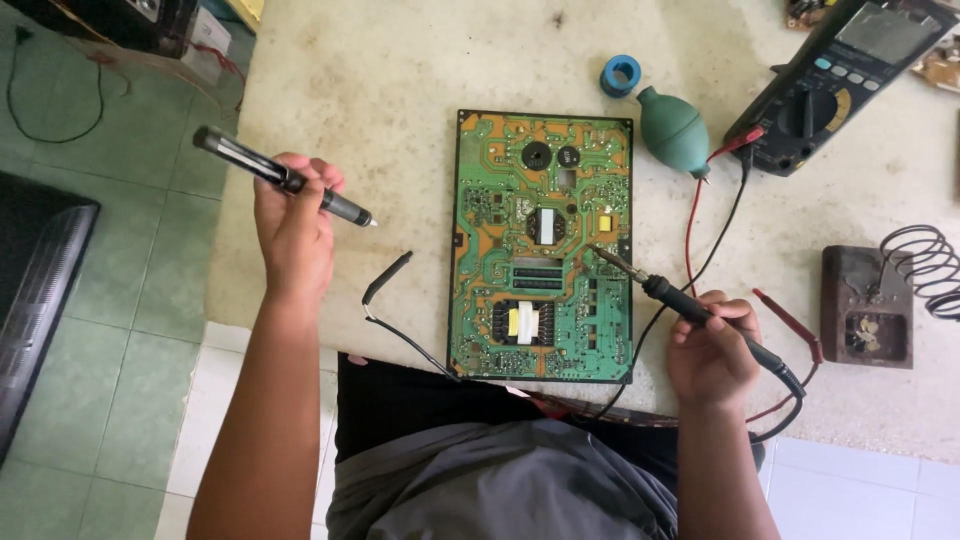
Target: Desoldering electronic components from a circuit board using a soldering iron and a manual desoldering pump.
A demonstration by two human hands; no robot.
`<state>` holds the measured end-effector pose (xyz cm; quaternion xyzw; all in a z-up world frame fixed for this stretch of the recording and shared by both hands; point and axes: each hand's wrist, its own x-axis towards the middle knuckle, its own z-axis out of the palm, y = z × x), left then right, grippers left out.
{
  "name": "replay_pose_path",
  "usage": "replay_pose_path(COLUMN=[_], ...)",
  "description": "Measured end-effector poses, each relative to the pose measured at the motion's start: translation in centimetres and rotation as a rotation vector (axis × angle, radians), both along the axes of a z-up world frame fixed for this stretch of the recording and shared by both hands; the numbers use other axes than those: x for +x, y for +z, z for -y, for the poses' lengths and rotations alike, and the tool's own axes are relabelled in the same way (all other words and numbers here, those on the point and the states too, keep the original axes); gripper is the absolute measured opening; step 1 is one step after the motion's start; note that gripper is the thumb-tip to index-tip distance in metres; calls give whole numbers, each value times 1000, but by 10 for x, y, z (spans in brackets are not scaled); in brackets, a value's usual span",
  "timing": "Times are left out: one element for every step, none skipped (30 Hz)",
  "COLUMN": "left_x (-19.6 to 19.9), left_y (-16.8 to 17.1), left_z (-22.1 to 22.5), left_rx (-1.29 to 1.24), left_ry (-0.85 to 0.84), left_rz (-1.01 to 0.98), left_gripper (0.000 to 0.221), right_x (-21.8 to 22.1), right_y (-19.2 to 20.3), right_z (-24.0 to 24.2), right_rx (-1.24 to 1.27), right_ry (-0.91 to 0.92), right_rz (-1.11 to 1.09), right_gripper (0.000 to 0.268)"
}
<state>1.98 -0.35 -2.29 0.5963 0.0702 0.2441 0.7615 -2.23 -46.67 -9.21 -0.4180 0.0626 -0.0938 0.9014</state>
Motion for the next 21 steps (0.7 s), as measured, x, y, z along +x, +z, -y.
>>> replay_pose_path(left_x=[3,5,8,18,27,37,50,63,77,93,108,123,140,156,173,185,199,212,220,229,237], left_y=[5,11,17,12,7,2,8,15,21,25,28,31,26,21,16,9,4,-1,-6,-11,-15], left_z=[1,2,2,1,-1,-3,2,7,13,18,24,30,38,46,55,60,64,69,75,81,88], left_rx=[-1,110,221,221,356,492,493,664,833,833,1075,1315,1310,1411,1508,1499,1598,1697,1694,1769,1845], left_ry=[-4,4,14,11,-20,-51,-52,-74,-99,-100,-203,-306,-313,-309,-299,-301,-333,-365,-365,-409,-457], left_rz=[4,-57,-116,-111,-83,-55,-49,45,141,149,97,42,48,-27,-105,-99,-74,-47,-41,-37,-33], left_gripper=[20,18,17,17,23,30,30,32,34,34,42,50,50,49,49,49,37,24,24,19,21], right_x=[0,0,0,0,1,2,2,2,2,3,2,2,1,0,2,0,1,2,3,3,3], right_y=[-1,-3,-4,-5,-7,-9,-9,-9,-9,-3,4,10,12,13,15,17,19,21,21,20,20], right_z=[1,1,2,3,3,4,4,4,4,2,2,1,-1,-2,-3,-3,-5,-7,-7,-6,-6], right_rx=[-1,1,3,2,10,17,18,30,41,41,71,101,95,102,106,96,108,120,116,126,137], right_ry=[-4,-1,3,0,6,12,10,14,17,13,77,141,133,119,110,107,101,95,91,113,132], right_rz=[4,3,3,8,12,17,22,29,37,43,53,63,63,45,29,30,29,28,31,54,74], right_gripper=[13,13,13,13,13,14,14,14,14,14,13,11,11,11,12,12,10,9,9,11,13])
